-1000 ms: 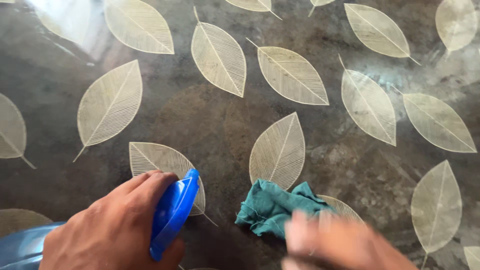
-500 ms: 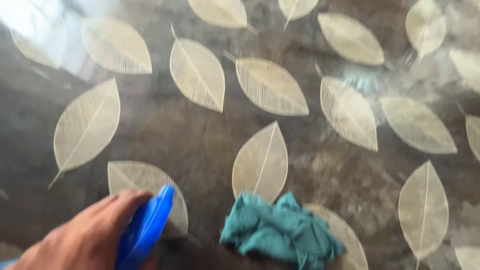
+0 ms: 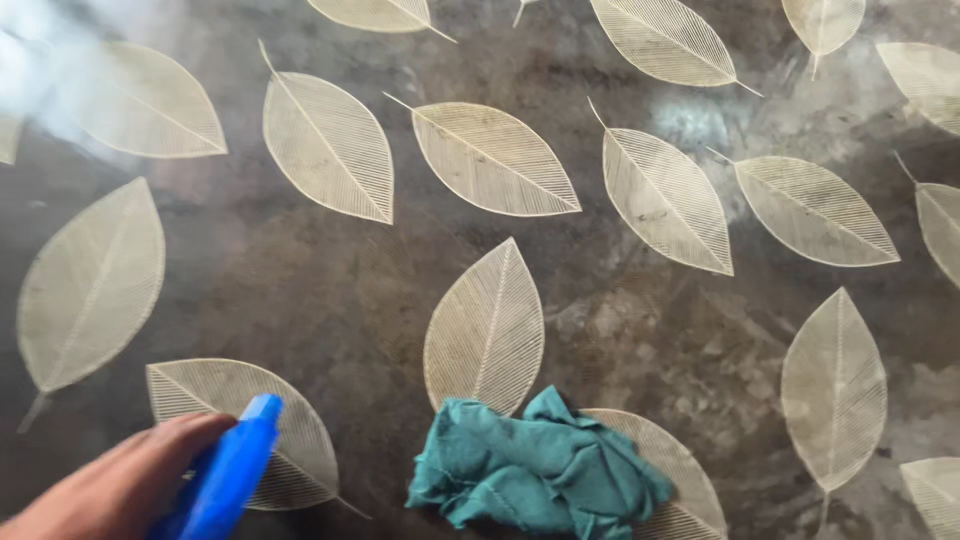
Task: The person cleans a table by spraying a blue liquid from a spray bottle and wiping the surface with a green cloth.
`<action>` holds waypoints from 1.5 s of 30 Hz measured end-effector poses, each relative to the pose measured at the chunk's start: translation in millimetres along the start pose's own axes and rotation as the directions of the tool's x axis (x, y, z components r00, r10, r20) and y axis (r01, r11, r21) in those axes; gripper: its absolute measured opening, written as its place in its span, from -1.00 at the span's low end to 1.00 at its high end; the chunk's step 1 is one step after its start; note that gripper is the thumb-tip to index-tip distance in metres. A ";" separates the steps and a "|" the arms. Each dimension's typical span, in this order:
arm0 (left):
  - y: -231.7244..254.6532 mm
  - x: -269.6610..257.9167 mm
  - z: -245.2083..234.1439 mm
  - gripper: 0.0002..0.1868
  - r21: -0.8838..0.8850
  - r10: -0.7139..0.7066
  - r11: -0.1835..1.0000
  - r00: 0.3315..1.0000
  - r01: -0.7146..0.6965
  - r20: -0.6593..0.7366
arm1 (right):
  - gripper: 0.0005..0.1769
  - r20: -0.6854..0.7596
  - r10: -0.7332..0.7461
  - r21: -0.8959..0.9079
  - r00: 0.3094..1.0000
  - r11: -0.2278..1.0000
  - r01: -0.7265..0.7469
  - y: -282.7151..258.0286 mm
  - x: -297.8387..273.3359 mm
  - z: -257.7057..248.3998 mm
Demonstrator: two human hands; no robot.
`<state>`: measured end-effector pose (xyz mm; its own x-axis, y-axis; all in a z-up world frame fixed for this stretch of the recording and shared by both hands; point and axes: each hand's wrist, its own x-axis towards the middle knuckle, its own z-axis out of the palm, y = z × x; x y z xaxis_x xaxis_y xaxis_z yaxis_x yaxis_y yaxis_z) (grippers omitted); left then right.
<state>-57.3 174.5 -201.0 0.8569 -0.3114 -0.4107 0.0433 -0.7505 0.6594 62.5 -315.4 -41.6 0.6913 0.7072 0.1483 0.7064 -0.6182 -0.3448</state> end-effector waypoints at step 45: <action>250.0 107.5 33.9 -0.41 0.263 0.289 0.921 0.957 -0.289 0.041 | -0.39 -0.094 0.137 -0.021 0.986 0.990 -0.140 29.7 -55.5 -33.4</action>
<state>28.2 -66.4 -101.6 0.8110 -0.5386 -0.2283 -0.3428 -0.7539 0.5605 50.2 -384.4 -29.2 0.7928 0.5805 0.1858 0.6060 -0.7180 -0.3424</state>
